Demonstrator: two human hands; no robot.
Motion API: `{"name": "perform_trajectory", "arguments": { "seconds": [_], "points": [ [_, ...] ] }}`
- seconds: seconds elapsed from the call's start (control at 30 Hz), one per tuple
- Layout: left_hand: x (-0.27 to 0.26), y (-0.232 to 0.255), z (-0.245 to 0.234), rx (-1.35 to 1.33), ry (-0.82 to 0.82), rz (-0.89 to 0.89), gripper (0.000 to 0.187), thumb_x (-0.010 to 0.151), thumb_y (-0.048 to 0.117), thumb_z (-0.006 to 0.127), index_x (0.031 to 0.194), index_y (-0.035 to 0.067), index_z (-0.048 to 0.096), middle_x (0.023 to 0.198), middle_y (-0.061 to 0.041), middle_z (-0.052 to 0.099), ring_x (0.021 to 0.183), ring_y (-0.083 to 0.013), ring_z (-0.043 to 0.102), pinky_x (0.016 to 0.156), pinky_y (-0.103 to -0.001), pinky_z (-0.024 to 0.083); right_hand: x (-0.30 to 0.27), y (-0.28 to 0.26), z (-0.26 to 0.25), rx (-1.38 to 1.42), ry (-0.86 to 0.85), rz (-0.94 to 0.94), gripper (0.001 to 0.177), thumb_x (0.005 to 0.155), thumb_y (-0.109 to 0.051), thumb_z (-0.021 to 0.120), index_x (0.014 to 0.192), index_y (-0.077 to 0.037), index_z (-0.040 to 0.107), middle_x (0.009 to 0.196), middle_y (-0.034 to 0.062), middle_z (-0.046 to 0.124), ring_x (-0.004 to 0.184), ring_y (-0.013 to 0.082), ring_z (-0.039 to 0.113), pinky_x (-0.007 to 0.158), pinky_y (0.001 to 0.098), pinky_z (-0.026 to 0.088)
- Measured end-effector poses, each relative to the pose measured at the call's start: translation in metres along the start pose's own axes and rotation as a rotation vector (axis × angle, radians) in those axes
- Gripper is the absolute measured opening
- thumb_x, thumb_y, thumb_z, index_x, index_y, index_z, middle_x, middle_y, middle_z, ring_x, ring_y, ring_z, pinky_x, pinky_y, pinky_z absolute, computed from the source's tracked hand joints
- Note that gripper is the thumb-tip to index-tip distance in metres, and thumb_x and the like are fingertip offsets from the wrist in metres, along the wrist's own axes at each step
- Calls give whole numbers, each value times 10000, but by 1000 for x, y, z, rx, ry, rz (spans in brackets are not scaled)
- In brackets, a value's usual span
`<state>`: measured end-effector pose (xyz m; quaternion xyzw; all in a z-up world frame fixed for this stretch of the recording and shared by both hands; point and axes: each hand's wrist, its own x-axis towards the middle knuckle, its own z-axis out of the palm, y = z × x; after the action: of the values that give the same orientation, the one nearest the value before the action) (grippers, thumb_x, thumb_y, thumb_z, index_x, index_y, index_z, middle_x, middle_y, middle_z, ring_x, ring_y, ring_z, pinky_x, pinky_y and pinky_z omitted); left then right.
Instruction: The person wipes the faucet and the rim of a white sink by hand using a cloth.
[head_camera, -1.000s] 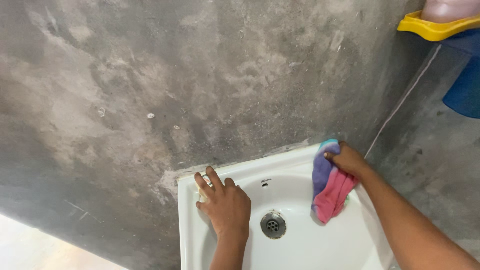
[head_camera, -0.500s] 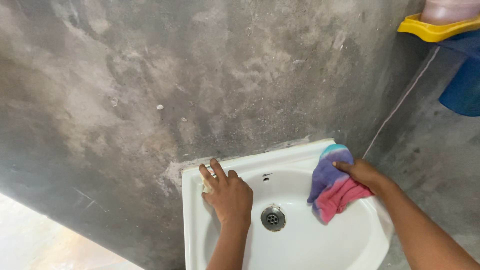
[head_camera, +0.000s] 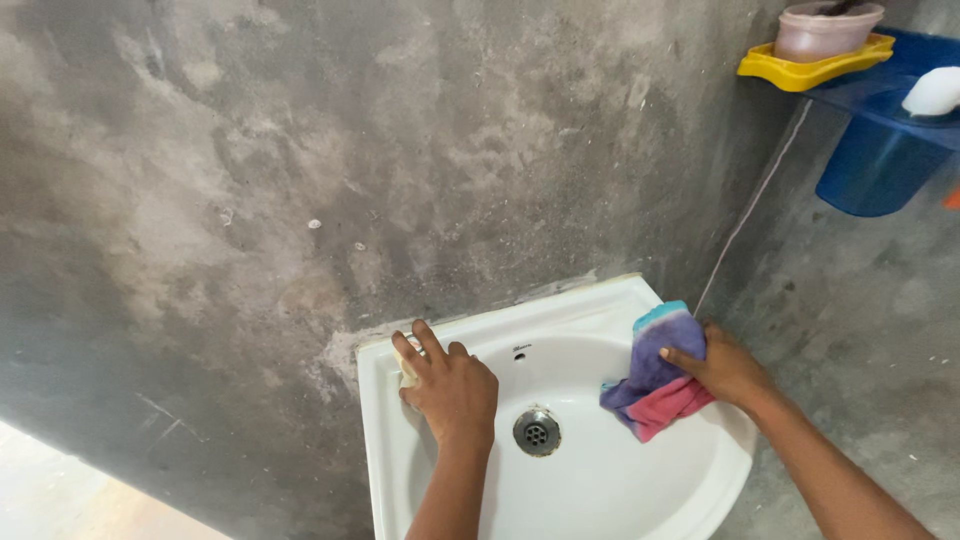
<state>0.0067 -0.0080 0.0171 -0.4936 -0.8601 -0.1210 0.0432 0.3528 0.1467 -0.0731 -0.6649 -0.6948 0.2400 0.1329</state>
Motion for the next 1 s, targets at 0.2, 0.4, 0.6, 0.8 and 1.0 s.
{"name": "perform_trajectory", "arguments": {
  "seconds": [0.2,0.4,0.6,0.8,1.0],
  "points": [
    [-1,0,1,-2,3,-3,283,962,297,586,1054,69,725,1579,-155,256,1495,-423,137,886,-562,558,25,-26,26,-3,305,-126,926,844,-558,696,1531,-47,345,1361,314,554,1215,463,587,1003,511,489],
    [0,1,3,-10,53,-11,234,937,263,612,999,68,726,1550,-160,298,1482,-434,171,868,-535,564,64,-60,24,-34,303,-57,649,991,-483,543,1471,-62,427,1278,333,630,1189,507,613,1008,557,495],
    [2,4,3,-50,65,-52,221,920,246,614,1023,90,731,1532,-156,314,1477,-437,178,874,-536,564,84,-72,17,-87,260,-54,625,955,-499,586,1326,-9,477,1200,327,670,1146,499,642,995,545,510],
    [4,3,7,-20,55,-31,238,932,248,599,1049,88,731,1594,-177,282,1471,-451,152,889,-562,552,44,-76,15,-169,320,-35,520,1047,-512,455,1225,-30,539,1219,281,682,1157,468,648,978,562,510],
    [4,2,10,-30,34,-21,246,943,270,599,1020,72,723,1559,-176,262,1493,-454,132,893,-560,555,-1,-61,8,-136,308,54,531,1028,-549,415,1209,-66,540,1186,271,691,1119,467,660,941,581,510]
  ]
}}
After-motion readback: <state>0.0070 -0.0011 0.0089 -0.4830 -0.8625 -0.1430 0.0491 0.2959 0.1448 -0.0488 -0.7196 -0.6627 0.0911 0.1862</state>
